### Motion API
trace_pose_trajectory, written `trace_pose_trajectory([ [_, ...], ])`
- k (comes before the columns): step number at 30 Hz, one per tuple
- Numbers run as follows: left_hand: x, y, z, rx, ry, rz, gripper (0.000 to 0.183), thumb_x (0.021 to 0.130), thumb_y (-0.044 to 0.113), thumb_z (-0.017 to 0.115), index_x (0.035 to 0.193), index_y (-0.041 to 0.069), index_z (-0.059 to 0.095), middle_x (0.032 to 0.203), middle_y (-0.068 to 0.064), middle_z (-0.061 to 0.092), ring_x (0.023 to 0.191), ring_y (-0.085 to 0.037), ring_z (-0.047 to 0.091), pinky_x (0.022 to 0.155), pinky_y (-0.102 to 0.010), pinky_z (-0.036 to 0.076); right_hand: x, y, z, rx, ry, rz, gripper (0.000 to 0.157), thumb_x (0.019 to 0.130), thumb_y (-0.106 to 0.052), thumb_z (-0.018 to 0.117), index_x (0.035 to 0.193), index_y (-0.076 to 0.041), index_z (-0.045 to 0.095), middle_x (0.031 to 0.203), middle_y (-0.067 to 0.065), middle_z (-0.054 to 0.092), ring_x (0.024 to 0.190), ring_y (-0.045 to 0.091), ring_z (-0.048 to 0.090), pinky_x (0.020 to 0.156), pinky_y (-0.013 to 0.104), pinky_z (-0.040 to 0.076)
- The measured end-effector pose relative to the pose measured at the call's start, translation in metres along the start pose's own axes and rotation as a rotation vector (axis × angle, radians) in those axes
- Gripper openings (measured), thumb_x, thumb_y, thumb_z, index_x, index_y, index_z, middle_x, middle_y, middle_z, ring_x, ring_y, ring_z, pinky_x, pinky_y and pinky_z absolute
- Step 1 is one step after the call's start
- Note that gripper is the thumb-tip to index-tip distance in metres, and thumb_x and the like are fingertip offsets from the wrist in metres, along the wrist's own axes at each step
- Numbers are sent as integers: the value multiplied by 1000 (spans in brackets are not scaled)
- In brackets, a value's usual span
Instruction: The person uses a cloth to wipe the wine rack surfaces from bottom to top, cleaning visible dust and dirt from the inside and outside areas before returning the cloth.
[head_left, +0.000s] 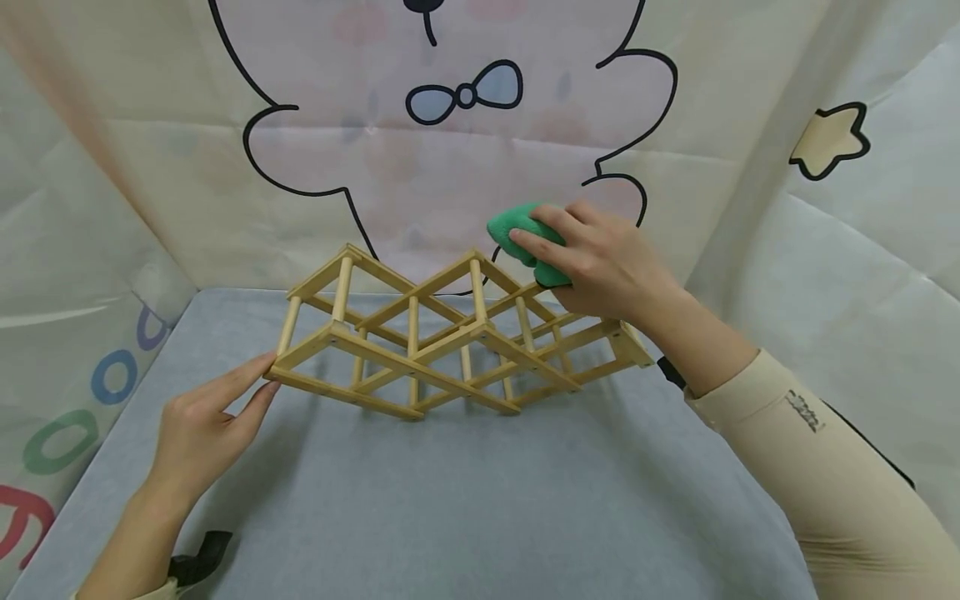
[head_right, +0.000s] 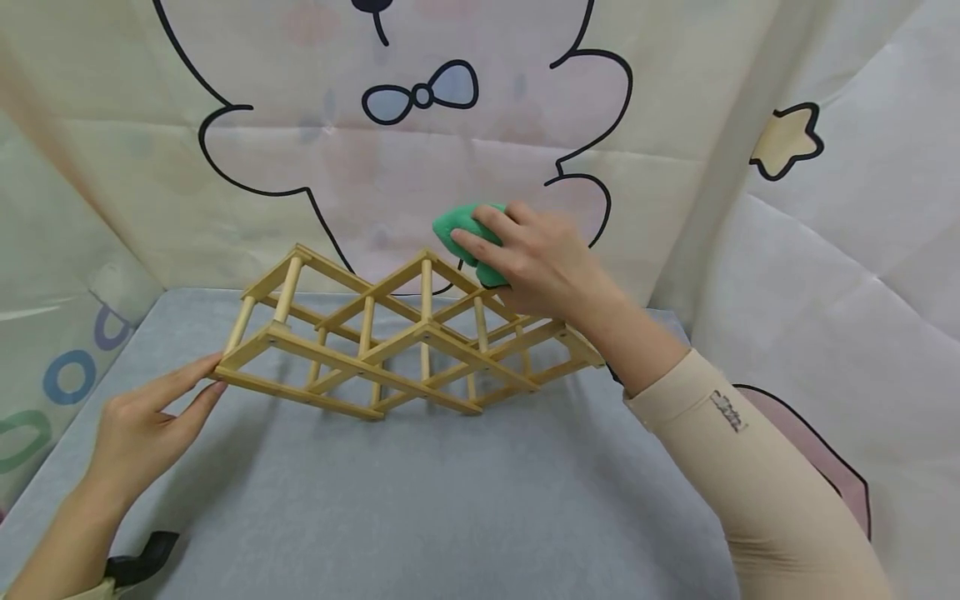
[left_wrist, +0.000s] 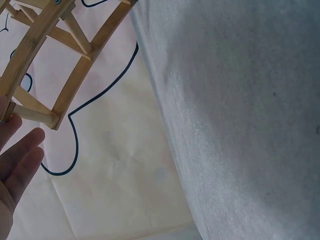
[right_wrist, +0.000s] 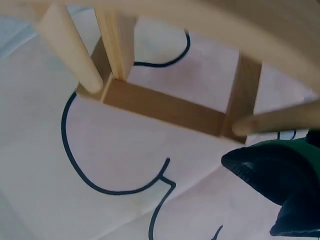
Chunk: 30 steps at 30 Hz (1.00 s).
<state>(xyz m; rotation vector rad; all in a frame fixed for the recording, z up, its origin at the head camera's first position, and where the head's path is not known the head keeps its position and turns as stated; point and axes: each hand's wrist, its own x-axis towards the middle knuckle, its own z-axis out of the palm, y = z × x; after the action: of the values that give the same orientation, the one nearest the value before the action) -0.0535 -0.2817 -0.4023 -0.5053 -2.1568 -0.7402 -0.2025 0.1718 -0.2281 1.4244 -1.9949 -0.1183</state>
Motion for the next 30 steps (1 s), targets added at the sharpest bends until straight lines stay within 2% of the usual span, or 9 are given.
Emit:
trace_pose_trajectory([
  [3, 0, 0, 0, 11, -2, 1, 54, 106, 52, 57, 121, 6, 79, 106, -14, 79, 100, 14, 62, 46, -15, 51, 0, -4, 11, 42, -51, -17, 68, 73, -18, 89, 138, -11, 68, 131, 21, 64, 92, 41, 62, 59, 47, 59],
  [7, 0, -1, 0, 25, -6, 12, 54, 106, 53, 56, 121, 6, 79, 105, -14, 79, 83, -9, 76, 47, -15, 51, -2, -7, 18, 44, -167, -9, 73, 73, -25, 92, 140, -13, 67, 138, 18, 62, 95, 38, 62, 60, 46, 59],
  [9, 0, -1, 0, 26, -7, 12, 54, 106, 53, 56, 121, 6, 79, 105, -14, 79, 83, -7, 75, 47, -15, 51, -3, -8, 20, 34, -232, 2, 71, 74, -25, 90, 141, -14, 66, 139, 17, 60, 95, 37, 60, 59, 46, 59],
  [10, 0, -1, 0, 25, -5, 10, 54, 106, 53, 56, 121, 6, 79, 105, -14, 79, 86, -3, 74, 47, -14, 51, -4, -9, 20, 32, -261, 7, 71, 74, -24, 90, 141, -15, 66, 140, 16, 60, 94, 36, 60, 58, 46, 59],
  [13, 0, -1, 0, 14, -5, 2, 53, 106, 52, 57, 121, 6, 79, 106, -13, 79, 101, 15, 61, 47, -14, 51, -4, -9, 23, 32, -314, -1, 68, 75, -22, 86, 140, -16, 66, 140, 15, 58, 93, 35, 58, 55, 45, 58],
  [15, 0, -1, 0, 7, -4, -2, 53, 106, 52, 57, 121, 6, 79, 107, -14, 79, 106, 21, 53, 47, -14, 51, -3, -9, 25, 39, -324, -17, 67, 74, -19, 84, 139, -17, 67, 139, 14, 57, 93, 34, 56, 53, 45, 57],
  [22, 0, 0, -1, 3, -11, -7, 53, 106, 51, 57, 123, 6, 78, 108, -15, 78, 110, 23, 51, 47, -14, 50, -1, -11, 30, 37, -333, -29, 65, 75, -13, 83, 137, -20, 67, 137, 12, 56, 94, 34, 56, 54, 45, 57],
  [30, 1, -1, 0, 3, -4, 2, 52, 105, 51, 58, 121, 7, 79, 106, -13, 79, 102, 18, 57, 46, -15, 50, -1, -12, 30, 12, -464, -1, 54, 77, -7, 72, 129, -22, 75, 120, 10, 61, 83, 28, 49, 54, 36, 50],
])
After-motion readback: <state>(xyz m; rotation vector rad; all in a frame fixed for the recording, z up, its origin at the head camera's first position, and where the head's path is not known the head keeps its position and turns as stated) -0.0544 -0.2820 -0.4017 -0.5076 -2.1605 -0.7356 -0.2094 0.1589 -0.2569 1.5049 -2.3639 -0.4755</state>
